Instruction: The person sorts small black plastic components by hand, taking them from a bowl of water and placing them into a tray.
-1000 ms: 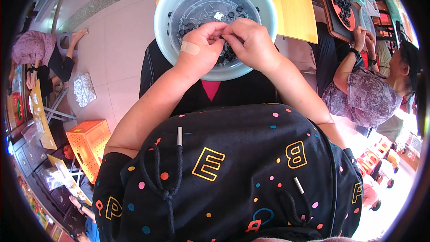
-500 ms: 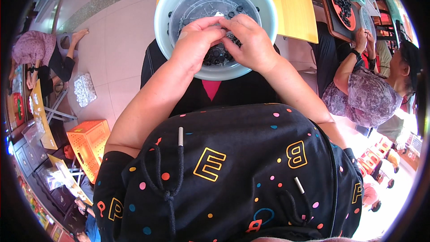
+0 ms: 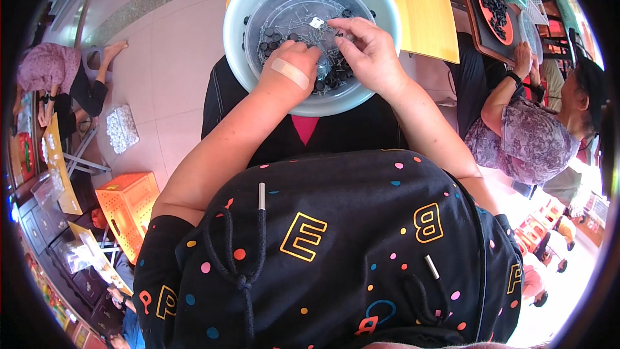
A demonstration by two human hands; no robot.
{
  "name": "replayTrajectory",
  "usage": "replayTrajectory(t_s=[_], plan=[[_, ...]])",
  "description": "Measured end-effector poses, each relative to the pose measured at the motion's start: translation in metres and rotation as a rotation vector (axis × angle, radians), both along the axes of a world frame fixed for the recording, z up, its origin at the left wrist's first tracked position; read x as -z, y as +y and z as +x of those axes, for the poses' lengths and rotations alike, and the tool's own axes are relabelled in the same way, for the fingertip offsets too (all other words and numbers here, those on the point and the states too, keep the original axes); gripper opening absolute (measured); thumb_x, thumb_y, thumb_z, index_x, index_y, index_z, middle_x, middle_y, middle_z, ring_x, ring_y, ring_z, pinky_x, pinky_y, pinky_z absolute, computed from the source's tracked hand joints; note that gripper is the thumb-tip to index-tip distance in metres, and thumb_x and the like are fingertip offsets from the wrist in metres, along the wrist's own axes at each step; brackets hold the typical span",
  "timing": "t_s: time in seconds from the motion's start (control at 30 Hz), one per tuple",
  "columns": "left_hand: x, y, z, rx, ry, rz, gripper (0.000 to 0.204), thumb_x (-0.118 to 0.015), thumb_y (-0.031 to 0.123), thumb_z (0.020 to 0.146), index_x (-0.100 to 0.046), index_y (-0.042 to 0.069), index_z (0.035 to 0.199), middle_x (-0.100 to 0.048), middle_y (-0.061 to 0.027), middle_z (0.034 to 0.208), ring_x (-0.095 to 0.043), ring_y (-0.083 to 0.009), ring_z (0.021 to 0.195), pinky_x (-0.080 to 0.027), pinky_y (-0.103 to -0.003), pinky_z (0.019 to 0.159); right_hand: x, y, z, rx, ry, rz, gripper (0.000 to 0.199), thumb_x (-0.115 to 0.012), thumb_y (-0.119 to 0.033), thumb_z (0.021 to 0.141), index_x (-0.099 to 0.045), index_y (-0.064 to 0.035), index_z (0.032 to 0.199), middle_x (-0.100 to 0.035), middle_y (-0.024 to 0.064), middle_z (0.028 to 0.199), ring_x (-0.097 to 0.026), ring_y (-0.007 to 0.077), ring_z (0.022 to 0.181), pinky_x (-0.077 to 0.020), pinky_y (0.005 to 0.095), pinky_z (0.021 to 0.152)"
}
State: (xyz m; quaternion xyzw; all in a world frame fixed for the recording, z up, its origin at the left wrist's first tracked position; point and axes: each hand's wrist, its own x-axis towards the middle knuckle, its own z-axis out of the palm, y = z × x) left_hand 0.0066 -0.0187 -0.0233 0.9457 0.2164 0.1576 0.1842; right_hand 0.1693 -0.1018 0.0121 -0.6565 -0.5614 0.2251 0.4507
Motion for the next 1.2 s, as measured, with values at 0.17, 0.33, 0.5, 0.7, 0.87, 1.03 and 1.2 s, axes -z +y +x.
replayTrajectory(t_s=[0.17, 0.33, 0.5, 0.7, 0.87, 1.03, 1.2], plan=[[0.002, 0.002, -0.002, -0.049, 0.007, -0.038, 0.018, -0.067, 0.012, 0.076, -0.065, 0.003, 0.092, -0.062, -0.0149, 0.086, -0.059, -0.0314, 0.087, -0.048, -0.041, 0.079, 0.006, 0.002, 0.002, 0.054, 0.395, -0.076, 0.013, -0.061, -0.003, 0.087, -0.063, 0.0002, 0.099, -0.059, 0.0003, 0.087, -0.052, 0.0030, 0.071, -0.0441, 0.0171, 0.061], [-0.019, 0.012, 0.005, -0.352, -0.216, -0.751, 0.016, -0.066, 0.012, 0.082, -0.063, 0.002, 0.095, -0.065, -0.0105, 0.094, -0.062, -0.0196, 0.088, -0.050, -0.031, 0.078, 0.002, 0.002, 0.002, 0.039, 0.509, -0.073, 0.015, -0.063, -0.003, 0.083, -0.064, -0.0014, 0.098, -0.064, 0.0020, 0.085, -0.055, 0.0049, 0.066, -0.0452, 0.0200, 0.058], [-0.035, 0.011, 0.009, -0.359, -0.469, -1.384, 0.027, -0.063, 0.005, 0.084, -0.058, -0.002, 0.109, -0.065, -0.0118, 0.100, -0.062, -0.0147, 0.091, -0.049, -0.026, 0.082, 0.003, 0.000, -0.007, 0.027, 0.346, 0.010, 0.016, -0.065, -0.003, 0.082, -0.066, -0.0028, 0.098, -0.063, 0.0024, 0.085, -0.055, 0.0050, 0.067, -0.0454, 0.0206, 0.058], [-0.045, 0.000, 0.012, -0.324, -0.497, -1.165, 0.030, -0.059, 0.001, 0.086, -0.058, -0.003, 0.116, -0.065, -0.0122, 0.103, -0.062, -0.0156, 0.094, -0.049, -0.026, 0.085, -0.002, -0.001, -0.013, 0.063, 0.324, 0.059, 0.014, -0.066, 0.002, 0.081, -0.065, -0.0028, 0.094, -0.061, -0.0016, 0.087, -0.052, 0.0038, 0.071, -0.0440, 0.0190, 0.062], [-0.056, -0.004, 0.010, -0.306, -0.482, -1.101, 0.031, -0.056, 0.000, 0.088, -0.057, -0.003, 0.119, -0.064, -0.0130, 0.106, -0.062, -0.0160, 0.094, -0.050, -0.027, 0.085, -0.010, -0.001, -0.014, 0.121, 0.044, 0.180, 0.015, -0.069, 0.000, 0.076, -0.063, -0.0025, 0.089, -0.059, 0.0046, 0.077, -0.055, 0.0084, 0.057, -0.0452, 0.0226, 0.052], [-0.059, -0.007, 0.010, -0.347, -0.544, -1.222, 0.030, -0.054, 0.000, 0.089, -0.057, -0.003, 0.118, -0.064, -0.0133, 0.106, -0.062, -0.0164, 0.094, -0.050, -0.027, 0.087, -0.011, -0.002, -0.014, 0.123, 0.021, 0.191, 0.016, -0.069, 0.001, 0.075, -0.063, -0.0023, 0.089, -0.059, 0.0049, 0.076, -0.056, 0.0091, 0.058, -0.0455, 0.0228, 0.052], [-0.060, -0.008, 0.009, -0.337, -0.549, -1.237, 0.029, -0.055, 0.001, 0.089, -0.058, -0.003, 0.117, -0.064, -0.0132, 0.106, -0.062, -0.0161, 0.093, -0.050, -0.027, 0.087, -0.008, -0.001, -0.016, 0.115, 0.053, 0.225, 0.016, -0.069, 0.001, 0.075, -0.063, -0.0022, 0.089, -0.060, 0.0055, 0.076, -0.058, 0.0106, 0.059, -0.0462, 0.0232, 0.053]])
